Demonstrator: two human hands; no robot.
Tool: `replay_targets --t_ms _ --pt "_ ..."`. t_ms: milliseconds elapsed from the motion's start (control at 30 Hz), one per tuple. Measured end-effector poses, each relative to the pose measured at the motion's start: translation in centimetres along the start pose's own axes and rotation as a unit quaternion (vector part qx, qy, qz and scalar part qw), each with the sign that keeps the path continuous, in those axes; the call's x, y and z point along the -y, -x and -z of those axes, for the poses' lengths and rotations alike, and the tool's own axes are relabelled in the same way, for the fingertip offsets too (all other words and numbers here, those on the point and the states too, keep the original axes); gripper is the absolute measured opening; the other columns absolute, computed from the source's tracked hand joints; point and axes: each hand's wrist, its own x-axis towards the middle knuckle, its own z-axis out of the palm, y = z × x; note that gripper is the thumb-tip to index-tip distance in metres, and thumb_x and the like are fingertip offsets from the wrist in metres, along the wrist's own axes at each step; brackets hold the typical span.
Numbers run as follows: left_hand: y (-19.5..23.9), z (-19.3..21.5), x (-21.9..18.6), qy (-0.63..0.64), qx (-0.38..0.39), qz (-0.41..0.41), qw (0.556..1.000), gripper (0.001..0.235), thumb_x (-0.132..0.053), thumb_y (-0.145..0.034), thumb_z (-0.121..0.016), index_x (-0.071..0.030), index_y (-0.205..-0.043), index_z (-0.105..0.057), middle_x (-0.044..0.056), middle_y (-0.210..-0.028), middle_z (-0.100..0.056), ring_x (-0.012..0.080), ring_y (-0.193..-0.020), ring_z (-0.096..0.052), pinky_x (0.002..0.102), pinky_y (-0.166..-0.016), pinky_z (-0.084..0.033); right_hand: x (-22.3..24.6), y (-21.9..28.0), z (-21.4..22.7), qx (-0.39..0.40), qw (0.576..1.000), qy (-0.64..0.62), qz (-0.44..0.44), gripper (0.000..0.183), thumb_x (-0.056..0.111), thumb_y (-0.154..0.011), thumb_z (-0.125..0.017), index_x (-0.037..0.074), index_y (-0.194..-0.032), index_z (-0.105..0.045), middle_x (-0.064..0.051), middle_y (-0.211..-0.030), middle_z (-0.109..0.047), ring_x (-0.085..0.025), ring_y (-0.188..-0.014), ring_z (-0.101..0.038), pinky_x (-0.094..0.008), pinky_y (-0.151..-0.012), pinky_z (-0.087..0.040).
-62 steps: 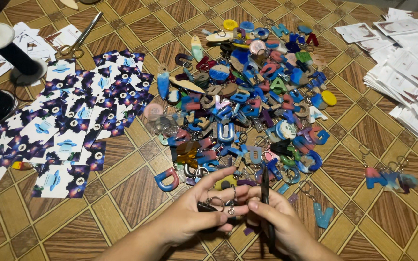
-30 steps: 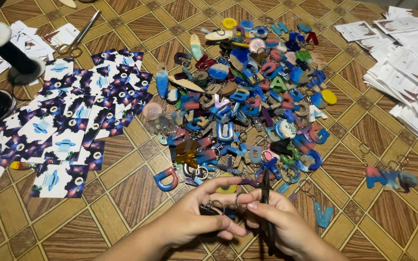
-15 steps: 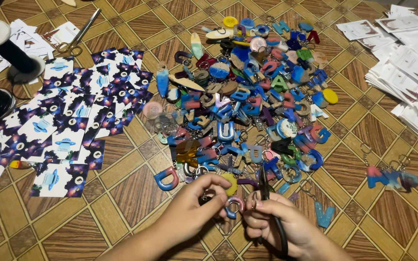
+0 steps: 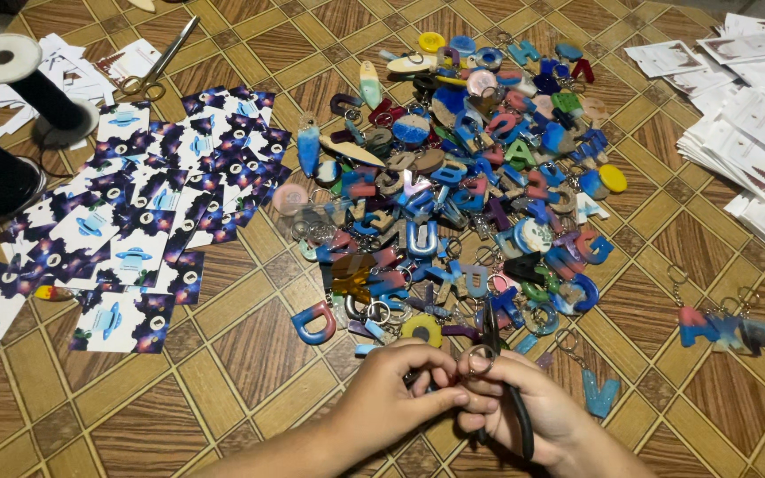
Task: The person uses pliers to attach a metal ring to a purple letter-shaped charm. They then connect the ring to a chain and place the assembled keychain on the table among other finished items.
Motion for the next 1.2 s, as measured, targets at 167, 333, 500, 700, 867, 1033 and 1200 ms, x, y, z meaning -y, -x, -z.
replay_targets --t_ms 167,333,500,700,867,1033,1200 --pt "-0.1 -0.4 0.2 -0.053 -0.023 -0.062 0.996 0.011 -0.012 -0.073 -0.070 -0.010 -0.082 -0.066 -0.001 -0.067 -0.055 0.0092 -0.055 -0.046 0.023 -0.050 -0.038 -0.2 -0.4 0.8 0.011 1.000 -0.003 -0.007 0.010 0.006 -0.082 -0.052 -0.001 -0.074 -0.051 0.004 -0.046 -0.029 -0.009 -0.042 -0.031 -0.026 -0.045 -0.033" --pt "-0.2 -0.2 0.4 -0.048 0.000 -0.081 0.996 0.003 -0.008 -0.075 -0.064 -0.010 -0.078 -0.065 0.000 -0.067 -0.055 0.0094 -0.057 -0.049 0.023 -0.051 -0.042 0.2 -0.3 0.7 0.042 0.999 -0.008 0.012 0.020 0.008 -0.084 -0.051 0.007 -0.065 -0.044 0.003 -0.048 -0.030 -0.008 -0.042 -0.029 -0.026 -0.046 -0.034" --pt "-0.4 -0.1 0.7 0.072 0.057 0.095 0.991 0.007 -0.017 -0.077 -0.067 -0.011 -0.081 -0.067 -0.004 -0.070 -0.060 0.0057 -0.064 -0.053 0.020 -0.065 -0.044 0.4 -0.5 1.4 -0.050 0.997 -0.005 0.056 0.010 0.006 -0.078 -0.056 -0.003 -0.080 -0.057 0.004 -0.045 -0.028 -0.009 -0.040 -0.031 -0.027 -0.044 -0.034" --pt "-0.3 0.3 1.1 0.062 0.078 0.142 0.985 0.005 -0.017 -0.077 -0.064 -0.013 -0.080 -0.064 -0.005 -0.081 -0.063 0.0057 -0.070 -0.053 0.021 -0.072 -0.043 0.7 -0.3 1.3 -0.078 0.965 0.209 0.140 0.003 0.003 -0.078 -0.059 0.000 -0.076 -0.059 -0.008 -0.064 -0.056 -0.015 -0.050 -0.045 -0.027 -0.048 -0.033" --pt "-0.3 2.5 -0.8 -0.019 0.044 0.134 0.990 0.005 -0.009 -0.076 -0.059 -0.014 -0.075 -0.059 -0.005 -0.069 -0.054 0.0061 -0.064 -0.047 0.021 -0.062 -0.039 0.5 1.2 -1.5 -0.137 0.871 0.454 0.133 0.007 0.008 -0.079 -0.064 0.001 -0.077 -0.065 -0.008 -0.062 -0.061 -0.018 -0.052 -0.059 -0.027 -0.047 -0.050" --pt "-0.1 3.8 -1.1 -0.098 0.038 0.017 0.994 0.005 -0.009 -0.068 -0.054 -0.013 -0.067 -0.053 -0.003 -0.066 -0.050 0.0089 -0.057 -0.044 0.024 -0.054 -0.036 -0.8 0.9 -2.0 -0.163 0.789 0.583 0.103 0.008 0.019 -0.080 -0.066 0.012 -0.077 -0.069 0.004 -0.058 -0.050 -0.007 -0.047 -0.039 -0.021 -0.046 -0.029" --pt "0.1 4.6 -2.0 -0.259 0.258 0.104 0.925 0.005 -0.023 -0.071 -0.050 -0.018 -0.071 -0.049 -0.002 -0.068 -0.054 0.0140 -0.064 -0.048 0.029 -0.056 -0.034 -0.5 1.4 -2.2 -0.124 0.627 0.760 0.115 0.009 0.019 -0.076 -0.053 0.015 -0.079 -0.061 0.002 -0.067 -0.060 -0.013 -0.060 -0.054 -0.025 -0.056 -0.039"
